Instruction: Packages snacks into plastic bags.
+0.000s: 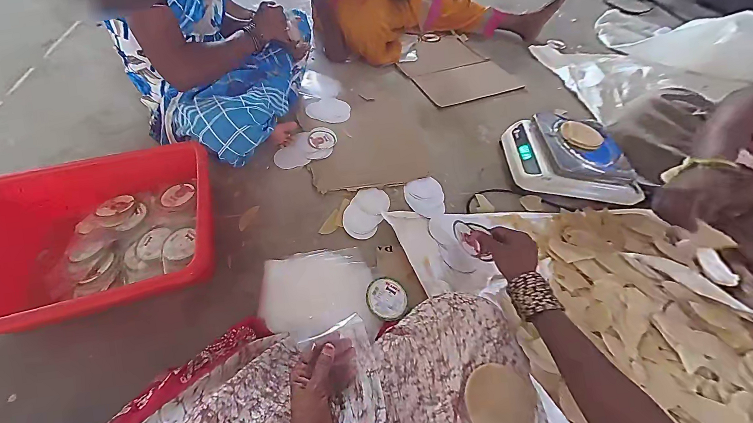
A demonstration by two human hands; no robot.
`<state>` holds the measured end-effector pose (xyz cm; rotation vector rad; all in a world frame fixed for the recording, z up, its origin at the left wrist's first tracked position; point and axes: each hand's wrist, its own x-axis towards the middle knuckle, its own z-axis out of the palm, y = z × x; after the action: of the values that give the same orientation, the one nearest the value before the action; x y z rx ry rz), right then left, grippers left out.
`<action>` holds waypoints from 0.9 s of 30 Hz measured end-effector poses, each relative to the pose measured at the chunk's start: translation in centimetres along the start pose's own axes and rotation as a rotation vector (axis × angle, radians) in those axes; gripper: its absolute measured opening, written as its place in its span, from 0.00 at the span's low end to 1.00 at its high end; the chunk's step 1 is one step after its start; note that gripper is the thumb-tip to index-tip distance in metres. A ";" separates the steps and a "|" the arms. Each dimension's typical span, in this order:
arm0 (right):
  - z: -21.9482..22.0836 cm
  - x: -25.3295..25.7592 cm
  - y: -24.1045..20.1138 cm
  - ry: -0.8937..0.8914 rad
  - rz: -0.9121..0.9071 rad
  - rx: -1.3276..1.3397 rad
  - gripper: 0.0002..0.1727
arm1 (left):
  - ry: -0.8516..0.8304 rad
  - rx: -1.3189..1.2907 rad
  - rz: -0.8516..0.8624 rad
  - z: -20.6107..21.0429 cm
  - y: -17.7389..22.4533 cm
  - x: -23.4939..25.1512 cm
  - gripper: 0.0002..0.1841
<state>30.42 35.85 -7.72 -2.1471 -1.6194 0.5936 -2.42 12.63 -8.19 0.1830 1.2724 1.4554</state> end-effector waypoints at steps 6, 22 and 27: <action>-5.0 -7.7 0.5 0.133 -0.087 0.470 0.08 | -0.051 0.035 0.085 0.2 0.2 -0.7 0.13; -4.4 -22.9 -0.2 -0.298 -0.170 -0.097 0.51 | -0.075 0.136 0.292 -0.8 -0.7 -2.4 0.09; -5.7 -22.7 -1.2 -0.518 -0.114 -0.195 0.44 | -0.115 0.136 0.341 -1.1 -1.1 -2.8 0.09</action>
<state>27.03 13.94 0.00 -2.1271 -2.1273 1.0601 -1.57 9.56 -8.09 0.5904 1.2888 1.6187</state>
